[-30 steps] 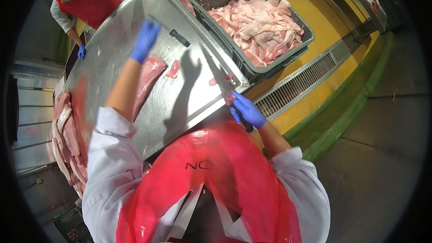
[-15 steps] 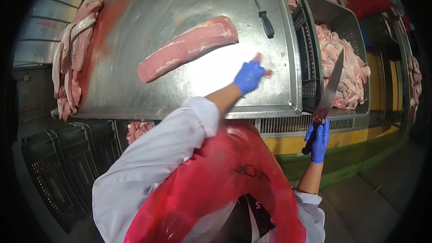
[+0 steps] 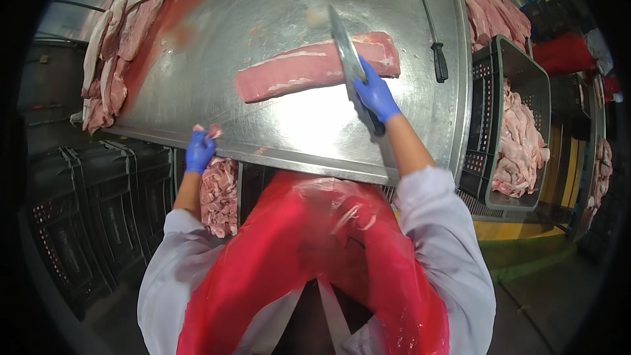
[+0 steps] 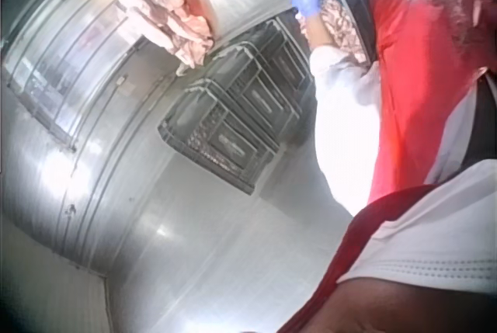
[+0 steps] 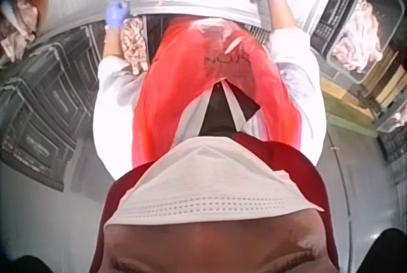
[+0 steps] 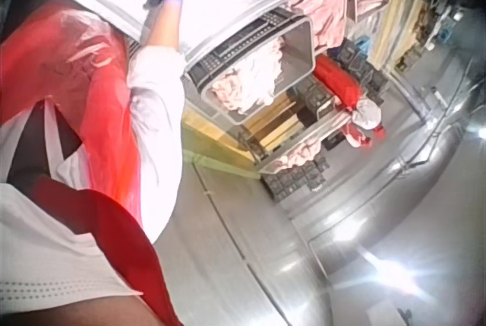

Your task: The person trims fat and connective tissue from large cuts of raw meat using a knife on a stainless steel table. They repeatedly reposition the meat, slice off fat layers, and place trimmed pieces into a nearby container.

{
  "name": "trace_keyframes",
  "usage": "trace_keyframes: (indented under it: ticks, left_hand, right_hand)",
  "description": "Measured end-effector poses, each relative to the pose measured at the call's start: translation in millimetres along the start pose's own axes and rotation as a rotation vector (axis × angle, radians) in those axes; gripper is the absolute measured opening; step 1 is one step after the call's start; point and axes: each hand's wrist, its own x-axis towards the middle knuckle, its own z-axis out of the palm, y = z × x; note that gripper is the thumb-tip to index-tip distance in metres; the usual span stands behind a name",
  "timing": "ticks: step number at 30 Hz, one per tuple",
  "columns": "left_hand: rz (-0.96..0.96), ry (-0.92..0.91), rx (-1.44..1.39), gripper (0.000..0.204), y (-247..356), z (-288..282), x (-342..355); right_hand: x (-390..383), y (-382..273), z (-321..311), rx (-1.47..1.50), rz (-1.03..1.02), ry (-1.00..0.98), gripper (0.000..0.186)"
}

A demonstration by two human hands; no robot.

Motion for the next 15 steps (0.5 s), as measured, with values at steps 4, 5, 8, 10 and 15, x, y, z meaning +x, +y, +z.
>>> trace_keyframes:
  ticks: [4, 5, 8, 10, 15]
  left_hand:
    - [0.036, 0.294, 0.104, 0.045, -132, 9, -58]
    - [-0.082, 0.197, 0.146, 0.045, -143, 7, -69]
    - [-0.269, 0.072, 0.219, 0.043, -157, -7, -101]
    - [-0.17, 0.323, 0.125, 0.037, -152, -8, -107]
    - [0.137, 0.518, -0.256, 0.028, -87, -13, -10]
  right_hand:
    - [48, -65, 31, -0.282, 0.123, -0.154, 0.078]
    - [47, -64, 34, -0.226, 0.158, -0.138, 0.078]
    - [3, -37, 32, -0.291, 0.153, -0.068, 0.077]
    - [-43, -34, 27, -0.196, 0.239, -0.138, 0.075]
    - [-8, -59, 47, -0.283, 0.17, -0.003, 0.075]
